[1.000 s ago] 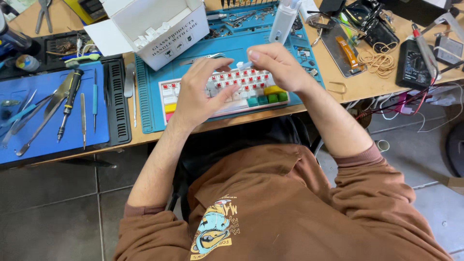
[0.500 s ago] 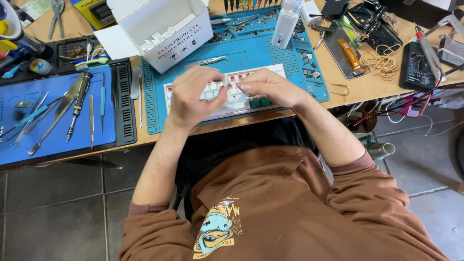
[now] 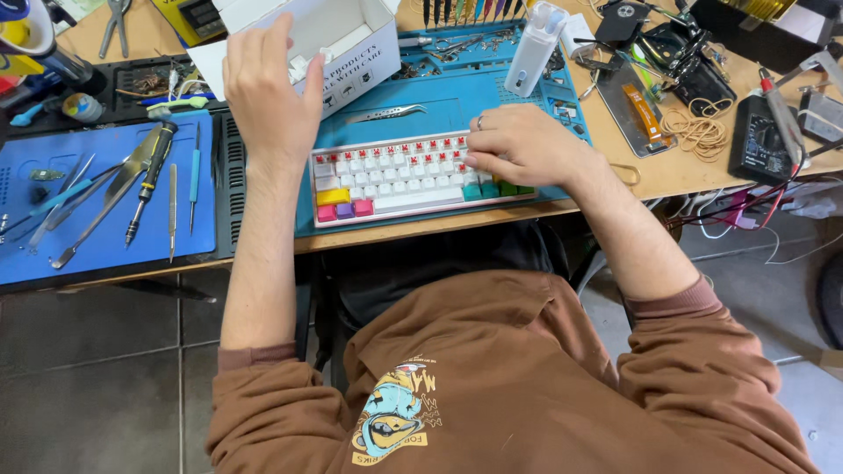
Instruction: The person installs white keycaps onto a mechanical keyboard placed on a blue mat. They repeatedly pick keycaps from a white box and press them into the keyboard switches, working across multiple rows.
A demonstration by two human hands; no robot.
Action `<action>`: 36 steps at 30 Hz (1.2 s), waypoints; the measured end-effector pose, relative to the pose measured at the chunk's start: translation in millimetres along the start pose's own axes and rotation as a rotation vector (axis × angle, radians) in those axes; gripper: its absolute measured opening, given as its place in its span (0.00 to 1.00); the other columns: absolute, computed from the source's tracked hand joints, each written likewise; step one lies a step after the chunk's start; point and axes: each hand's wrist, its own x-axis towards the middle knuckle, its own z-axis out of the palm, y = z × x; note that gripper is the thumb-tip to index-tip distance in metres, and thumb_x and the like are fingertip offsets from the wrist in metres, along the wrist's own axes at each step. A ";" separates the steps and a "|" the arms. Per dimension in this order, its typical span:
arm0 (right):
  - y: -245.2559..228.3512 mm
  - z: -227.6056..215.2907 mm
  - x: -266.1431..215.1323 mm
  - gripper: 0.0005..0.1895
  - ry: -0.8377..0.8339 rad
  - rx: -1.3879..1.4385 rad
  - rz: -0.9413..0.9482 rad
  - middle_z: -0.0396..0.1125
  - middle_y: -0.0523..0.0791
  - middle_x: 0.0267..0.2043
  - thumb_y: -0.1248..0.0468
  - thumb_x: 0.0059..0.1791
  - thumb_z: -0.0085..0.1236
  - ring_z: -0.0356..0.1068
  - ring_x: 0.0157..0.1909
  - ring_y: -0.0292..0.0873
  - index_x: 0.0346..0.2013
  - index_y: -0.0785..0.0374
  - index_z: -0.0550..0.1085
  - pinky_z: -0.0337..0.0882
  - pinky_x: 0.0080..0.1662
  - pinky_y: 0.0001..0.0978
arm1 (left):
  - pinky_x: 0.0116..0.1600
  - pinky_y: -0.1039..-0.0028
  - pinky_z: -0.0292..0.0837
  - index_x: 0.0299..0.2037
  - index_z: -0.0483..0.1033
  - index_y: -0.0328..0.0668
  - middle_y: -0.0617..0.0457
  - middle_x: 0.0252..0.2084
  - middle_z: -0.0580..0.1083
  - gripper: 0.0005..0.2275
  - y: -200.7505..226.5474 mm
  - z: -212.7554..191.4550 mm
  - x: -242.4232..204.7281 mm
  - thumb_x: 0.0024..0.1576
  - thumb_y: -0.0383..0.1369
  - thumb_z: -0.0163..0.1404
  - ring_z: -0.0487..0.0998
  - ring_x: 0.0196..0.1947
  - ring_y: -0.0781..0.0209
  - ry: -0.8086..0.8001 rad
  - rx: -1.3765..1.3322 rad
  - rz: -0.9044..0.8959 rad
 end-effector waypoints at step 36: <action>-13.6 -6.7 79.4 0.21 -0.612 -0.205 0.000 0.68 0.43 0.27 0.54 0.56 0.45 0.64 0.31 0.53 0.20 0.56 0.71 0.65 0.37 0.51 | 0.63 0.46 0.67 0.67 0.73 0.36 0.44 0.69 0.76 0.50 77.3 10.2 -58.4 0.44 0.70 0.68 0.76 0.65 0.37 -0.783 -0.417 0.231</action>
